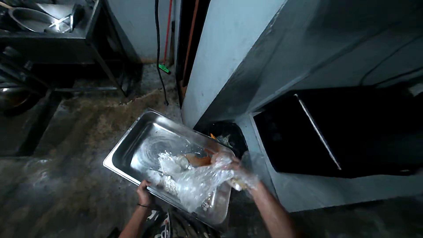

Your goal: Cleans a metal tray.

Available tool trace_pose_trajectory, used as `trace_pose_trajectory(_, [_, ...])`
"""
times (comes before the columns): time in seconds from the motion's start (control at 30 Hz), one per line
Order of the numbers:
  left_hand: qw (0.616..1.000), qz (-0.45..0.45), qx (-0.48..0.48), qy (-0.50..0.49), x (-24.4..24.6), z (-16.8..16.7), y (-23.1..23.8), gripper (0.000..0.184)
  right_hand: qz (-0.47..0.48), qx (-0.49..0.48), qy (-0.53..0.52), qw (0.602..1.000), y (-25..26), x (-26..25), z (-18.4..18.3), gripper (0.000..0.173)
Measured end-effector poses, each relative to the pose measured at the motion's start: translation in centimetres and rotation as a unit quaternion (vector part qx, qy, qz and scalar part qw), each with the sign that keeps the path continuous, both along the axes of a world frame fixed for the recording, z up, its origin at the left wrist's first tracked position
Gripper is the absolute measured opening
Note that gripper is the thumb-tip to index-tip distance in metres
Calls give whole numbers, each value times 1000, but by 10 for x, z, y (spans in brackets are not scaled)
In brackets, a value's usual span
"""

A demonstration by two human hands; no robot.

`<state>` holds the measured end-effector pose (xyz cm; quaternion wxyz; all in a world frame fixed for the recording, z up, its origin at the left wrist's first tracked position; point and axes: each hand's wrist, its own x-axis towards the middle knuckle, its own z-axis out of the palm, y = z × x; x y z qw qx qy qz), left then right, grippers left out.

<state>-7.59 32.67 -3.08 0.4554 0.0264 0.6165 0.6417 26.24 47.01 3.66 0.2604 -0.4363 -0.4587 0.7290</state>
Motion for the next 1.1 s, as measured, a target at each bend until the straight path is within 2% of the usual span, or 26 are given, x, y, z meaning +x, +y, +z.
trace_pose_trajectory(0.07, [1000, 1, 3, -5, 2, -1, -1, 20, -57, 29, -13, 998, 24, 22, 23, 35])
trace_pose_trajectory(0.13, [1000, 4, 9, -13, 3, 0, -1, 21, -108, 77, -77, 988, 49, 53, 34, 31])
trace_pose_trajectory(0.23, [1000, 14, 20, -14, 3, 2, -6, 21, -196, 89, -184, 959, 75, 92, 15, 34])
trace_pose_trajectory(0.27, [1000, 15, 24, -14, 2, 4, -8, 22, -209, 119, -240, 941, 81, 101, -3, 37])
trace_pose_trajectory(0.33, [999, 2, 34, -1, -1, 2, -14, 26, -217, 142, -409, 875, 90, 117, -52, 41])
trace_pose_trajectory(0.4, [998, -20, 41, 32, -6, -7, -19, 31, -178, 102, -560, 802, 98, 135, -94, 66])
trace_pose_trajectory(0.43, [998, -18, 42, 35, -7, -8, -18, 31, -182, 93, -601, 773, 100, 131, -98, 73])
trace_pose_trajectory(0.47, [998, -14, 42, 33, -7, -5, -16, 30, -207, 109, -618, 751, 98, 116, -90, 70])
trace_pose_trajectory(0.53, [999, -9, 47, 16, -5, 0, -13, 27, -243, 206, -590, 742, 86, 68, -55, 52])
trace_pose_trajectory(0.6, [999, -5, 38, 2, -1, 6, -9, 26, -190, 297, -519, 778, 62, 7, -26, 37])
trace_pose_trajectory(0.63, [999, -8, 33, 1, 0, 7, -6, 25, -145, 331, -476, 802, 49, -26, -24, 33])
trace_pose_trajectory(0.7, [999, -21, 37, 5, 2, 6, -2, 22, -15, 345, -401, 848, 23, -92, -35, 37])
trace_pose_trajectory(0.73, [999, -27, 39, 11, 3, 6, 1, 23, 57, 343, -380, 857, 10, -120, -46, 43])
trace_pose_trajectory(0.8, [997, -52, 41, 30, 5, 5, 6, 23, 183, 356, -372, 837, -16, -161, -73, 50])
trace_pose_trajectory(0.9, [996, -70, 46, 34, 5, 12, 18, 26, 308, 394, -321, 805, -50, -185, -90, 46])
trace_pose_trajectory(1.1, [998, -44, -24, 35, -8, 17, 21, 17, 459, 426, -219, 748, -71, -134, -95, 42])
